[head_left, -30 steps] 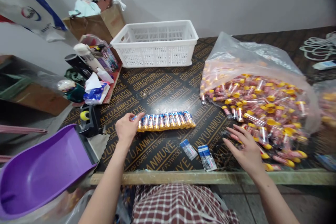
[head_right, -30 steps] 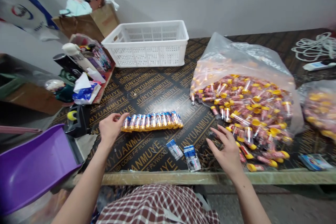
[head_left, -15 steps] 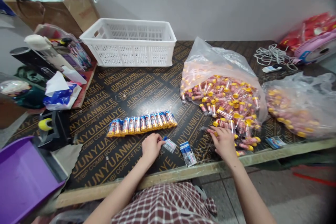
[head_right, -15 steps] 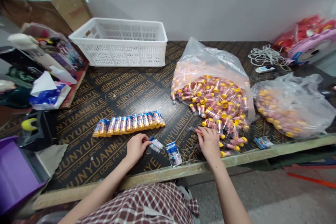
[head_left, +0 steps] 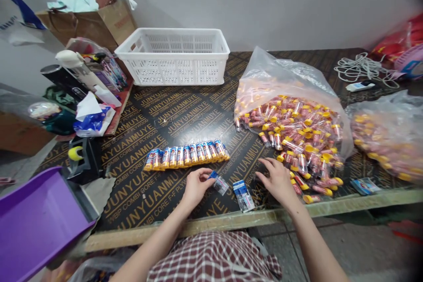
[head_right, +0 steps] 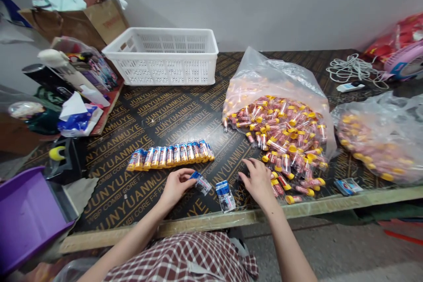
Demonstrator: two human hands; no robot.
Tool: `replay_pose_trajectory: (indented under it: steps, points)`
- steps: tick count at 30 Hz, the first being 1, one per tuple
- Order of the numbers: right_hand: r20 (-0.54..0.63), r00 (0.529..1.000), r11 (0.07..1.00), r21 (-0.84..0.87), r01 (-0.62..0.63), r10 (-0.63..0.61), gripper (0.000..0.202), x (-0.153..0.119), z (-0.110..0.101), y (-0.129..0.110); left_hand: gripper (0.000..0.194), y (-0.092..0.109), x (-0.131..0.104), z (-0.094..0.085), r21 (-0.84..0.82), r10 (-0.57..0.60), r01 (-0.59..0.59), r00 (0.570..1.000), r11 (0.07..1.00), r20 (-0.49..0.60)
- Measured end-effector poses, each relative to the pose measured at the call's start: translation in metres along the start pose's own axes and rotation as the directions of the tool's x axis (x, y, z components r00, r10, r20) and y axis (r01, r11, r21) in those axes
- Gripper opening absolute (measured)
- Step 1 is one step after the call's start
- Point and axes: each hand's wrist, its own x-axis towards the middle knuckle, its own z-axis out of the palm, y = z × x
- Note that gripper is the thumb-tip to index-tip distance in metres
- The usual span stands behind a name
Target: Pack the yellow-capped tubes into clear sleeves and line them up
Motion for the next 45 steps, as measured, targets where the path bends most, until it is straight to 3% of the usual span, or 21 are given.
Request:
replay_pose_trajectory:
  steps: [3,7,10,13,18,21,27,30,33,36,39,41,45]
  points:
    - [0.138,0.990,0.999,-0.047,0.025,-0.018,0.040,-0.010,-0.007,0.002,0.015,0.004,-0.002,0.001,-0.175,-0.123,0.123,0.992,0.977,0.012]
    - [0.232,0.973,0.996,-0.083,0.019,0.001,0.034,-0.023,-0.011,0.007,0.024,0.011,-0.007,0.001,-0.374,-0.214,0.201,0.977,0.906,0.005]
    - [0.169,0.985,0.999,-0.036,-0.012,0.018,0.017,-0.022,-0.011,0.004,0.031,0.019,-0.008,0.003,-0.432,-0.220,0.217,0.975,0.876,0.043]
    - [0.108,0.993,0.990,0.131,-0.052,0.038,0.020,-0.014,-0.012,-0.003,0.033,0.029,-0.006,0.004,-0.476,-0.193,0.194,0.980,0.858,0.052]
    - [0.169,0.985,0.988,0.152,-0.007,-0.019,0.028,-0.008,-0.016,-0.019,0.030,0.044,-0.003,0.002,-0.540,-0.201,0.167,0.980,0.825,-0.004]
    - [0.187,0.982,0.984,0.167,-0.055,0.023,0.033,-0.009,-0.010,-0.031,0.032,0.048,-0.004,0.001,-0.518,-0.179,0.142,0.984,0.844,-0.023]
    - [0.159,0.986,0.961,0.258,-0.094,0.053,0.014,-0.005,0.011,-0.049,0.034,0.045,-0.004,0.004,-0.484,-0.173,0.125,0.984,0.866,-0.054]
    - [0.076,0.996,0.912,0.405,-0.072,0.045,0.014,-0.003,0.003,-0.057,0.034,0.044,-0.004,0.004,-0.479,-0.159,0.099,0.983,0.872,-0.088]
    - [-0.094,0.994,0.806,0.592,0.016,0.049,0.016,-0.003,-0.018,-0.073,0.034,0.043,-0.004,0.003,-0.450,-0.133,0.057,0.981,0.891,-0.138]
    - [-0.253,0.966,0.757,0.640,0.131,0.047,0.016,-0.003,-0.039,-0.091,0.034,0.037,-0.003,0.002,-0.339,-0.064,0.002,0.983,0.941,-0.173]
    - [-0.362,0.932,0.753,0.622,0.213,0.035,0.019,-0.003,-0.047,-0.103,0.032,0.025,-0.004,0.000,-0.004,0.105,-0.106,0.992,0.994,-0.065]
    - [-0.379,0.924,0.754,0.621,0.214,0.050,0.020,-0.002,-0.046,-0.104,0.025,0.013,-0.005,0.000,0.262,0.186,-0.191,0.982,0.946,0.047]
    - [-0.346,0.936,0.752,0.634,0.182,0.065,0.019,-0.002,-0.042,-0.101,0.011,-0.014,-0.007,0.000,0.630,0.250,-0.288,0.956,0.722,0.151]
